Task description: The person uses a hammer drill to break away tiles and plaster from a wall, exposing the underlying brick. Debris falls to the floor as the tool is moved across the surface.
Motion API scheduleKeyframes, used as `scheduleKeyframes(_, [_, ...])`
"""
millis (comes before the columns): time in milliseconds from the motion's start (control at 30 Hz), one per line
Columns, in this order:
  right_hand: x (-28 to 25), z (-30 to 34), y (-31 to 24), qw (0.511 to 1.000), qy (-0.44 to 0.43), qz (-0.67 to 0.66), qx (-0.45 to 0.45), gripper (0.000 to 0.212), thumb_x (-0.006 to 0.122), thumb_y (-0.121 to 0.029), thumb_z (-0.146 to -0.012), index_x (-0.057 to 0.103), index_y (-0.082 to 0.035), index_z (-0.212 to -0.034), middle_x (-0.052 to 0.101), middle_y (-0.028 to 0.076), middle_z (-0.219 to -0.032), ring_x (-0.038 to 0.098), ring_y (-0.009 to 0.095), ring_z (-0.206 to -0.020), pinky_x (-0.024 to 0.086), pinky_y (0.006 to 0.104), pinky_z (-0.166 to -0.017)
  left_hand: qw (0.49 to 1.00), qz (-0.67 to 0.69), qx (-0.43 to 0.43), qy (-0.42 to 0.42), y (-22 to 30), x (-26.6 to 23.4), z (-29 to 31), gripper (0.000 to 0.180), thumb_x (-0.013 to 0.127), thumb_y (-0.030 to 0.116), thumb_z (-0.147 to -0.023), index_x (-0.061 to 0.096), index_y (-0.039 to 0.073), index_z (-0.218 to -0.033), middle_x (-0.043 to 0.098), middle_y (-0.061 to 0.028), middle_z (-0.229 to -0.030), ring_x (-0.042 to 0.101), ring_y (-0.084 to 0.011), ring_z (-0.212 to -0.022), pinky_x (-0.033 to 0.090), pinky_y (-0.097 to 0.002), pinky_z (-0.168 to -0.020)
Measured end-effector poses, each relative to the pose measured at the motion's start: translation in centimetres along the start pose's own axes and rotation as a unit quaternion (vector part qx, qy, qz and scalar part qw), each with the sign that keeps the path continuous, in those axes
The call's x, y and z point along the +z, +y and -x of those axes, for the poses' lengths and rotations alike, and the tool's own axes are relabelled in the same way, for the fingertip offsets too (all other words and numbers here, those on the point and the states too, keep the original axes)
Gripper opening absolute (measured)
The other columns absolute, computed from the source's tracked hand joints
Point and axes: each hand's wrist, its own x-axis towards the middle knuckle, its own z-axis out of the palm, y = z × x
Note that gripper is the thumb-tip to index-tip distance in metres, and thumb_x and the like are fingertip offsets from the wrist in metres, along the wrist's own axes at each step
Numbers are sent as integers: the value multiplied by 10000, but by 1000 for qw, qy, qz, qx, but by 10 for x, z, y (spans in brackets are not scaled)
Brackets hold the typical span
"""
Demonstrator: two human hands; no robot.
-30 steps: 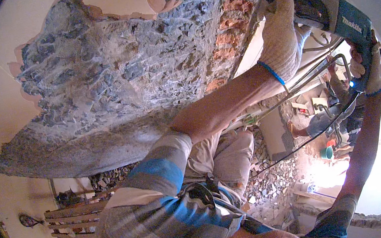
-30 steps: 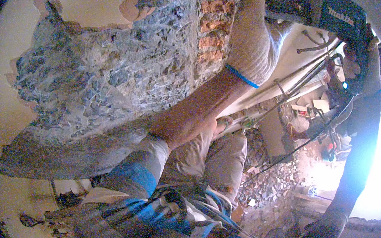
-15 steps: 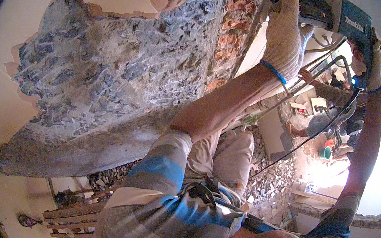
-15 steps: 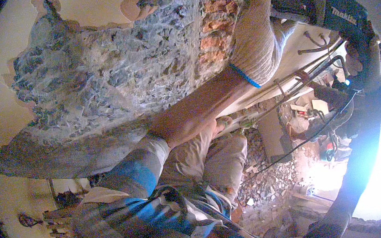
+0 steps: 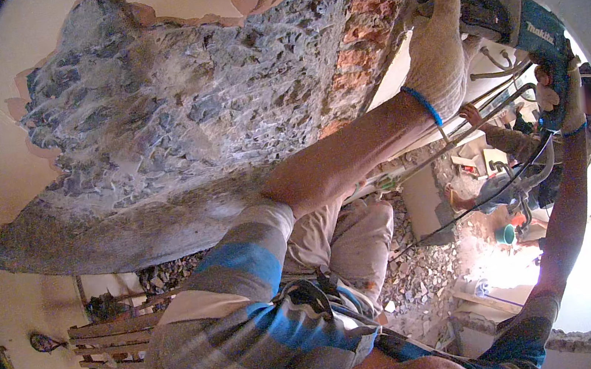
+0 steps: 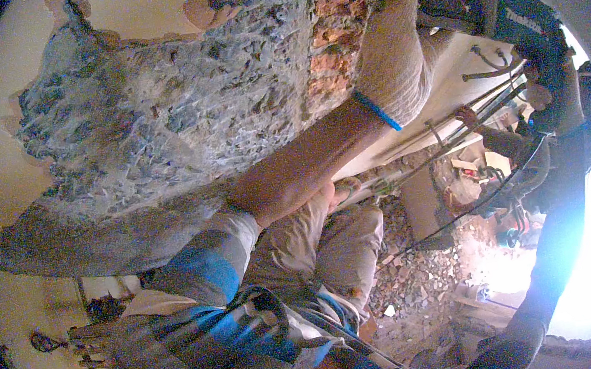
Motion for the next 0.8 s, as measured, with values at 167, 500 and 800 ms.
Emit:
scheduleKeyframes(167, [19, 10, 32, 995, 90, 22, -44, 851, 534, -749, -991, 507, 32, -1327, 573, 41, -832, 440, 80, -424, 372, 258, -368, 997, -21, -36, 58, 1, -2, 9, 323, 584, 456, -1097, 658, 143, -1133, 705, -4, -1035, 680, -157, -973, 590, -415, -913])
scheduleKeyframes(500, [73, 97, 95, 995, 77, 25, -61, 942, 502, -808, -959, 508, 43, -1364, 706, 110, -935, 619, 182, -542, 495, 294, -452, 986, -143, -70, -48, 25, -22, 67, 379, 534, 461, -1114, 625, 148, -1309, 710, -31, -1211, 700, -186, -1110, 607, -460, -996])
scheduleKeyframes(800, [201, 181, 286, 908, 374, -142, -124, 798, 439, -718, -1032, 436, -110, -1550, 625, 171, -1392, 686, 298, -1137, 622, 485, -890, 962, -225, -156, 2, 68, -70, 139, 526, 562, 505, -1088, 568, 69, -1383, 697, -61, -1208, 704, -171, -1067, 620, -379, -927])
